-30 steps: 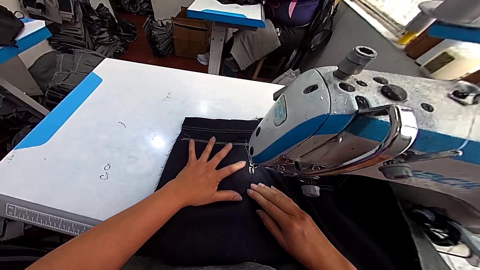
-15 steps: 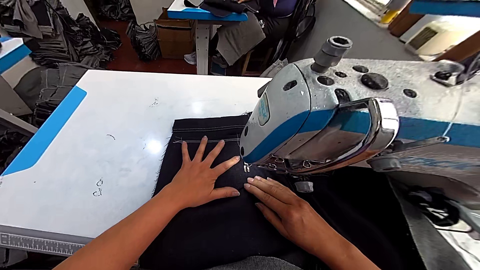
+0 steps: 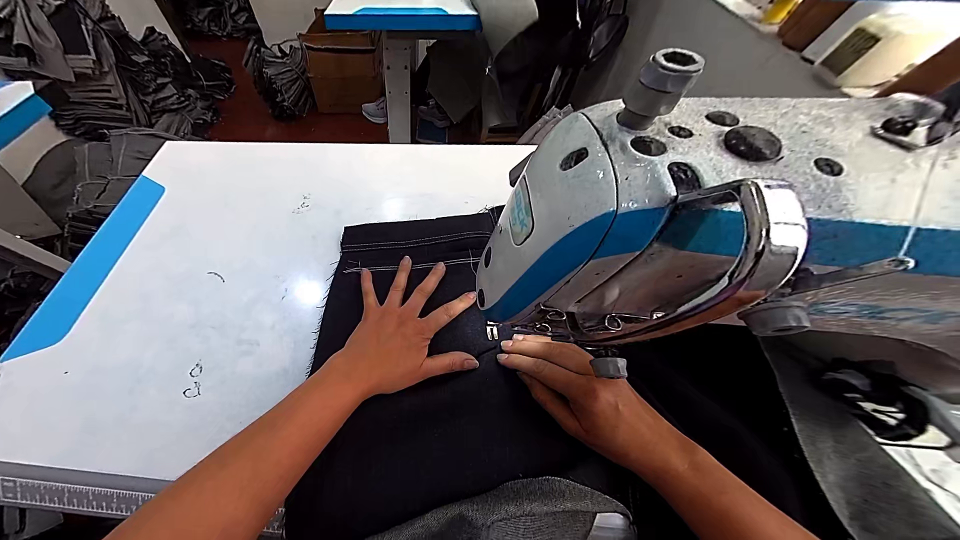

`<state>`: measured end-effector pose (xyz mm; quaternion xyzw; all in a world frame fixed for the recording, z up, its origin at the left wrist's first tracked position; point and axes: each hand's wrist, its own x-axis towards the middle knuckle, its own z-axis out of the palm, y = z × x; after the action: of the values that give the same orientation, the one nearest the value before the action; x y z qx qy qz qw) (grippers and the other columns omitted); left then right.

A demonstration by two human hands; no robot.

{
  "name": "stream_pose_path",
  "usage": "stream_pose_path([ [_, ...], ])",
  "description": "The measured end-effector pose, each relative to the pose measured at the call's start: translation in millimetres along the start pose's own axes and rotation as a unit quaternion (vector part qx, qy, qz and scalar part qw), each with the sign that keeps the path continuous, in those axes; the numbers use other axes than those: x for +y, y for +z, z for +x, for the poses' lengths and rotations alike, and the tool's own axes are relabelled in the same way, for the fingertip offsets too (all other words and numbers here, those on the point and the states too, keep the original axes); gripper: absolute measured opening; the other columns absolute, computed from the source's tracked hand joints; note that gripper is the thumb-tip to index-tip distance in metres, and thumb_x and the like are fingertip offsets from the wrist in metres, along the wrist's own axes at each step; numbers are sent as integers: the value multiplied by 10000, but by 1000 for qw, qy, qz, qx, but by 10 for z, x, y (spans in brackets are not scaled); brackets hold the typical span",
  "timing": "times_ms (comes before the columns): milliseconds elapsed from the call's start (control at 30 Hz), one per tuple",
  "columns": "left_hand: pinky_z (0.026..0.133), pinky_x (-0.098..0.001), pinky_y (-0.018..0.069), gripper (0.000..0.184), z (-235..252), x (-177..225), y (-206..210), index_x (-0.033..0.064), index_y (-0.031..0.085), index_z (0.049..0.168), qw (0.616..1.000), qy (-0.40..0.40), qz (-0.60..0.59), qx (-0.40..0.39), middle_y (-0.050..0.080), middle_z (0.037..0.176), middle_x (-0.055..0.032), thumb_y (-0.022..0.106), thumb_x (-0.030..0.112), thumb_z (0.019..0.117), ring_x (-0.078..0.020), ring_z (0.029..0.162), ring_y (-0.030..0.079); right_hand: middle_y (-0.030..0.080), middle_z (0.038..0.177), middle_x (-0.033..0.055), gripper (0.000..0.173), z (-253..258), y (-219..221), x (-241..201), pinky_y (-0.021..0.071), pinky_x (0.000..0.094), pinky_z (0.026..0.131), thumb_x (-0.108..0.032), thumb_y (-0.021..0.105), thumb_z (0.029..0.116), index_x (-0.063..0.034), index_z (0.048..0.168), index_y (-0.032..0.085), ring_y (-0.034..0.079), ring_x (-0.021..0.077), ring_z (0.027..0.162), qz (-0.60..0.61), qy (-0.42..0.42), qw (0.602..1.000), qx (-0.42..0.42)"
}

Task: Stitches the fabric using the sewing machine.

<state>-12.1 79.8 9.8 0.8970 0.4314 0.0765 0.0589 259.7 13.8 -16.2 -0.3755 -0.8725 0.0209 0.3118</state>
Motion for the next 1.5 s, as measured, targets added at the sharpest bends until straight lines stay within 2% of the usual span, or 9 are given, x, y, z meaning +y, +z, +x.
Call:
stream_pose_path([
  [267,1053,-867,18,789,88,-65,4,450,362,1570,1000,-6,-6,-5,224,1701,-94,301,850,892,-497,1547,98,760,1176,89,318,44,18,128,558,303,985,-121,508,987,-101,1139,787,713,188,1136,-1,0,1000,0],
  [867,1060,-858,14,805,152,-93,-8,445,368,1568,1000,-12,-5,-10,213,1704,-91,294,861,883,-489,1551,87,780,1111,68,306,80,1,204,563,293,956,-150,524,979,-97,1098,802,732,170,1086,-4,5,1000,1],
  [967,1059,-861,19,803,150,-98,1,456,361,1568,1000,-11,-3,-7,214,1704,-89,281,866,881,-489,1551,91,787,994,52,360,81,-80,214,558,266,898,-306,514,1010,-72,975,786,727,87,998,58,37,996,52],
  [1033,1056,-863,15,800,150,-103,10,462,359,1567,1000,-10,-4,-5,215,1704,-86,276,866,881,-493,1550,92,713,902,-7,500,77,-161,190,494,192,899,-435,382,1066,-75,914,694,635,-36,968,106,86,987,89],
  [1100,1052,-868,21,802,146,-99,8,456,360,1568,1000,-9,-5,-4,219,1703,-89,284,864,882,-497,1548,95,676,974,-66,559,72,-190,177,475,157,962,-520,320,1090,-82,1024,660,580,-113,1053,147,121,975,112],
  [1167,1053,-868,20,801,145,-91,-3,451,361,1569,1000,-9,-6,-5,221,1702,-94,298,859,883,-496,1548,96,668,993,-41,532,79,-168,174,470,150,968,-472,342,1096,-43,1056,653,573,-110,1068,140,133,973,127],
  [1300,1049,-871,22,790,145,-97,0,439,371,1569,1000,-5,-7,-1,224,1700,-102,312,845,894,-505,1544,100,666,882,51,476,102,-122,179,494,158,886,-363,369,1099,9,963,633,625,-37,954,81,130,978,139],
  [1433,1052,-866,19,804,150,-98,7,458,340,1576,1000,-7,1,-2,210,1705,-90,268,864,885,-492,1550,93,692,752,-12,539,102,-167,189,521,158,727,-374,337,1102,-59,793,647,664,-39,795,125,134,975,125],
  [1500,1059,-861,9,793,148,-88,-8,455,346,1575,1000,-13,-3,-5,201,1708,-89,284,853,892,-489,1553,82,706,772,-31,496,78,-268,101,517,150,713,-322,364,1078,-70,800,689,659,-48,791,109,142,978,108],
])
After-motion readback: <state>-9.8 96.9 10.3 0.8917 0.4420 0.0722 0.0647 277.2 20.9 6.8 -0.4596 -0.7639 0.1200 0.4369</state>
